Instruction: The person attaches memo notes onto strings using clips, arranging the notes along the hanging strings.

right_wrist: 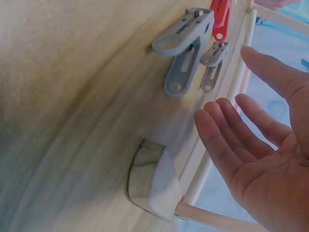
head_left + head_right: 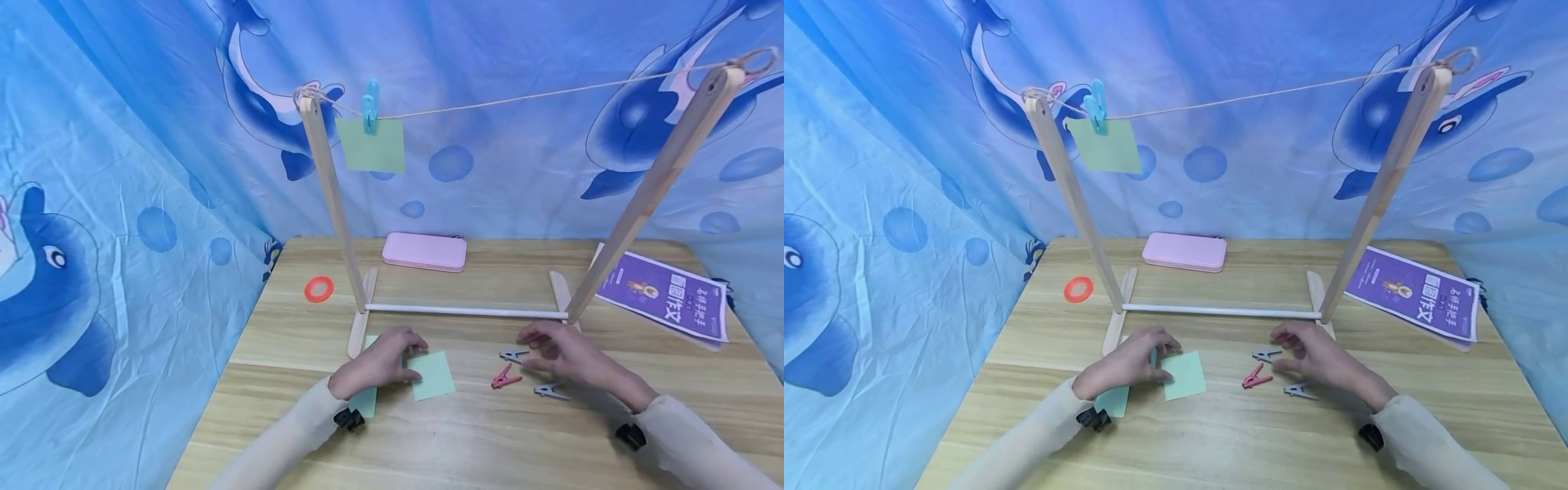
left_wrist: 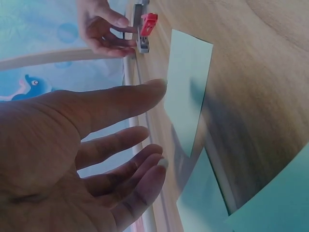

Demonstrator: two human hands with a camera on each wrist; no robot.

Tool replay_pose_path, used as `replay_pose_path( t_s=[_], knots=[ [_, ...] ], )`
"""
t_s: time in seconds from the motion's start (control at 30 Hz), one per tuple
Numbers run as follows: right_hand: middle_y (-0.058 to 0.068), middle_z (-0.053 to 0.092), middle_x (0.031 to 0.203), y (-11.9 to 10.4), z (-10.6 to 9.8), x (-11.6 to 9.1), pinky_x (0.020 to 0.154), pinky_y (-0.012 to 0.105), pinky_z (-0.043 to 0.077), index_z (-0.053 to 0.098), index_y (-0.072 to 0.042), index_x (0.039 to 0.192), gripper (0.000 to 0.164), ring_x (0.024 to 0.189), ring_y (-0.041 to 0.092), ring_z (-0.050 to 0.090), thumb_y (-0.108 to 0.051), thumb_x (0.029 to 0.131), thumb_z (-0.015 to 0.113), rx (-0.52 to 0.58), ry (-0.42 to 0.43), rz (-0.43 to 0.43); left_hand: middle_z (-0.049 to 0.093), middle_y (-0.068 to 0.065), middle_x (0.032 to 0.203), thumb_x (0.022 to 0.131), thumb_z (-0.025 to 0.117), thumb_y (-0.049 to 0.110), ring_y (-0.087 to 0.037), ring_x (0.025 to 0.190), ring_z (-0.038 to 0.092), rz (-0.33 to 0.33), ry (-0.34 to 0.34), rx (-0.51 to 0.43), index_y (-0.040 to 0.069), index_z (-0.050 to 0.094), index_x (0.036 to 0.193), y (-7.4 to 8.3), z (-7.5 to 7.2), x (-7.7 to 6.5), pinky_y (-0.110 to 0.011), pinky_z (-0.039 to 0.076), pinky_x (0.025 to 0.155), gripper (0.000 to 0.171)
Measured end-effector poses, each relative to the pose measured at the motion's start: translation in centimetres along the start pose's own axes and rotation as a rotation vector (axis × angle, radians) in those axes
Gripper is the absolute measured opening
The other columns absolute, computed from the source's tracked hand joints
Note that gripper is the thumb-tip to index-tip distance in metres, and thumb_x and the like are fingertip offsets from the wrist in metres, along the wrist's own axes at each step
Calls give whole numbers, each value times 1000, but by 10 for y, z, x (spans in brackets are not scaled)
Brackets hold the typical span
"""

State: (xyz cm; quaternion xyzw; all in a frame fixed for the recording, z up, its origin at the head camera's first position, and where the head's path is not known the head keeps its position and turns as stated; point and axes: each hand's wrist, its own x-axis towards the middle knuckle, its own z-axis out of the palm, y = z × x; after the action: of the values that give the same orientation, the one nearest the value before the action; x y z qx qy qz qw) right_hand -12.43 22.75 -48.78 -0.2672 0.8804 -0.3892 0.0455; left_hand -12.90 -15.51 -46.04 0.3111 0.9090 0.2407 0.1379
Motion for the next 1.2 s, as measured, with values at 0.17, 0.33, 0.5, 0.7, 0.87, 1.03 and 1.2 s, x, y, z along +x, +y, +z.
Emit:
replay_pose_path(
  t_s=[0.17,0.33,0.5,0.7,0.87,1.03,1.2],
  knots=[
    [6,75,114,3,4,-1,89,38,63,69,-6,120,47,101,27,73,-27,83,89,-28,-16,10,69,-6,114,81,92,22,-21,102,64,-20,-11,40,7,71,126,0,5,1,-26,53,87,51],
    [6,75,113,5,7,-1,88,37,63,69,-5,120,47,101,26,74,-26,83,89,-46,-13,6,69,-4,121,83,90,24,-18,108,65,-5,-33,62,11,68,132,3,6,6,-27,54,92,54],
    [8,74,114,3,10,0,88,35,63,68,-3,121,48,101,25,73,-23,83,89,-34,-26,1,69,-4,127,86,87,18,-16,112,64,32,-69,71,10,68,135,6,9,14,-26,54,97,53],
    [9,75,111,1,11,2,86,33,63,68,-1,120,46,98,24,73,-20,83,89,-25,-32,-13,68,-2,129,85,87,14,-13,116,63,43,-99,98,11,68,135,7,14,21,-24,53,100,54],
    [8,74,113,4,11,2,86,33,63,67,-2,121,47,99,22,72,-20,83,89,-16,-48,6,67,-2,127,87,85,11,-11,112,62,45,-108,107,11,68,135,7,16,22,-23,53,98,51],
    [9,74,115,6,10,2,88,34,63,67,-3,123,49,102,24,72,-17,82,90,-12,-62,25,65,-2,122,87,83,8,-12,106,59,40,-126,105,11,68,135,8,16,25,-21,51,93,50],
    [8,73,116,6,9,1,88,34,63,67,-3,123,50,103,24,71,-18,81,90,-6,-64,39,64,-2,120,86,83,7,-11,102,56,28,-138,120,12,68,136,9,16,27,-20,49,90,53]
  ],
)
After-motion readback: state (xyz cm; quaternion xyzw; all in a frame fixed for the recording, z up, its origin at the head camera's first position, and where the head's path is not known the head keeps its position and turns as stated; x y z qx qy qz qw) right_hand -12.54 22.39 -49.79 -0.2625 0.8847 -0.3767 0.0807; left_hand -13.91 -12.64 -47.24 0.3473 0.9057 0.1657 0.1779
